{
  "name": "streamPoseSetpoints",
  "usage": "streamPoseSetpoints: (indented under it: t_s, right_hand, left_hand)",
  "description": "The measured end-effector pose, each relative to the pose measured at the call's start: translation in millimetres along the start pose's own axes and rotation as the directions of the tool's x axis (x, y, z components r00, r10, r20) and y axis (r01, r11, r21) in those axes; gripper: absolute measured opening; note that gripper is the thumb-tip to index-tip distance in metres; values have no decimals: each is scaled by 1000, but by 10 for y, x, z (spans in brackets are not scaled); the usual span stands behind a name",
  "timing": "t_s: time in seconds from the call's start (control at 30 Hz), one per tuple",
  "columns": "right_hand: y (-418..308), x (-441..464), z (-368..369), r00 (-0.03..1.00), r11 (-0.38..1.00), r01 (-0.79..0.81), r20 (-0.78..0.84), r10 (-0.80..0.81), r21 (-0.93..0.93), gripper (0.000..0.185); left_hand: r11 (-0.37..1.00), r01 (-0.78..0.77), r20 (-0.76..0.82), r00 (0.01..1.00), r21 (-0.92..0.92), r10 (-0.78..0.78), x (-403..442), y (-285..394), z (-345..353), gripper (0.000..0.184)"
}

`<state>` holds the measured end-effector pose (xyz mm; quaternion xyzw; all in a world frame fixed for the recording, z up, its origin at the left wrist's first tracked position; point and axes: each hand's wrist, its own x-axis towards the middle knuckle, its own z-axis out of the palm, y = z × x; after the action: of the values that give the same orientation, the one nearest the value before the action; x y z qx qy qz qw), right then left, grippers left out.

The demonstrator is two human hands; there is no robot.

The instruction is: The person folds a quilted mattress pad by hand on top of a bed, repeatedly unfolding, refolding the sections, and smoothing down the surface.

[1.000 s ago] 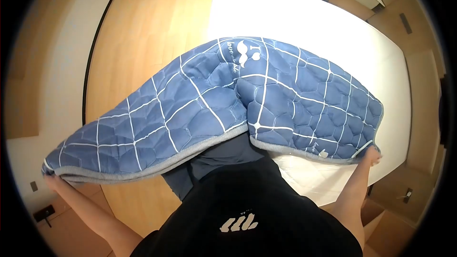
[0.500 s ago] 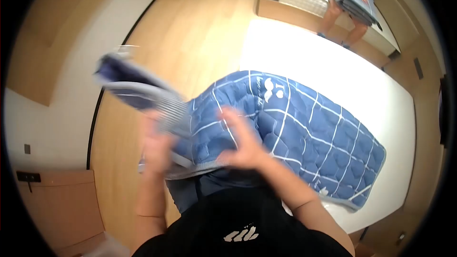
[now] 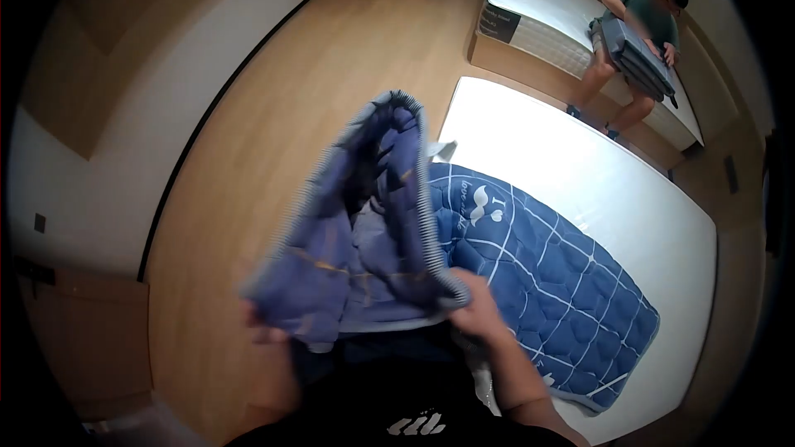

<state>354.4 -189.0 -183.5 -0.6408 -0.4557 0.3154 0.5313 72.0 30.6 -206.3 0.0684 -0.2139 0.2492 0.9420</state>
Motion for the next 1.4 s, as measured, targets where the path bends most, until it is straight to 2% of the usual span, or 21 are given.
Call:
streamPoseSetpoints:
  t_s: [0.03, 0.07, 0.13, 0.23, 0.27, 0.33, 0.43, 0.47, 0.53, 0.57, 0.63, 0.67, 0.73, 0.8, 0.87, 0.97, 1.07, 1.13, 1.2, 1.33, 1.4]
  right_hand:
    - [-90, 5, -284, 1000, 971, -17, -27, 11, -239, 32]
    - [-190, 22, -593, 992, 920, 10, -110, -57, -393, 34]
    - [-213, 135, -1465, 871, 610, 174, -168, -461, -773, 25]
    - [-903, 603, -2993, 734, 337, 205, -83, -674, -919, 22]
    - [-1059, 778, -3534, 652, 140, 169, 4, -758, -976, 25]
    - [-1528, 1090, -4289, 566, 202, 30, -150, -811, -979, 28]
    - [-2116, 1463, -4296, 435, 179, -324, -315, -844, -929, 39]
    - [-2139, 1584, -4022, 434, 374, -91, -374, -820, -923, 41]
    - [-1779, 1895, -3647, 465, 671, 348, -501, -730, -655, 41]
    - [-1396, 2086, -3545, 494, 746, 517, -564, -661, -421, 37]
    - [-756, 1958, -3100, 431, 682, 141, -576, -695, -717, 35]
    - [-519, 1814, -2731, 430, 632, 262, -498, -753, -729, 40]
    - [187, 1365, -2515, 673, 894, 0, -662, -331, -447, 42]
    - [851, 883, -2240, 528, 969, -12, -825, -202, -245, 41]
    - [1308, 254, -2022, 388, 997, -74, -921, 36, 7, 41]
    - [1738, -544, -1729, 316, 958, 104, -922, 223, 267, 40]
    - [1686, -969, -1499, 341, 911, 148, -885, 318, 384, 40]
    - [1606, -1039, -1487, 455, 879, 303, -867, 205, 367, 36]
    - [1130, -991, -1536, 573, 866, 439, -817, -63, 241, 17]
    - [262, -876, -1667, 539, 862, 492, -734, -413, -123, 20]
    - [86, -932, -1770, 347, 881, 313, -820, -455, -356, 14]
  left_hand:
    - [794, -200, -95, 947, 574, 307, 10, 286, 253, 26]
    - [604, -287, -26, 890, 743, 455, -80, 625, 434, 26]
    - [271, -414, 174, 768, 869, 617, -360, 1316, 861, 25]
    - [-51, -527, 434, 636, 848, 638, -685, 1811, 1525, 25]
    - [-69, -546, 477, 655, 835, 586, -721, 1737, 1626, 24]
    - [16, -529, 499, 809, 848, 312, -469, 1305, 1683, 27]
    - [-157, -216, 267, 808, 964, 525, -902, 728, 1144, 58]
    - [-214, -113, 211, 827, 970, 521, -788, 521, 969, 61]
    - [47, 139, -146, 907, 989, 395, -677, 261, 843, 64]
    - [135, 35, -91, 897, 990, 433, -644, 236, 778, 65]
    - [250, -87, -51, 864, 964, 501, -636, 123, 707, 67]
    - [293, -101, -74, 844, 951, 531, -620, 133, 732, 68]
    - [344, -60, -148, 825, 937, 546, -668, 105, 764, 66]
    - [364, 64, -248, 837, 929, 488, -783, 150, 700, 63]
    - [314, 449, -489, 870, 837, 60, -1010, 329, 544, 74]
    - [188, 758, -628, 631, 625, -456, -681, 606, 151, 84]
    - [-27, 688, -688, 723, 725, -61, 142, 612, -203, 36]
    - [-284, 546, -557, 829, 788, 48, 783, 315, -326, 25]
    - [-300, 470, -461, 881, 830, 104, 1333, 8, -653, 30]
    - [-159, 583, -591, 807, 797, -4, 1573, -364, -2031, 43]
    - [-236, 592, -608, 794, 771, 6, 1312, -644, -2238, 41]
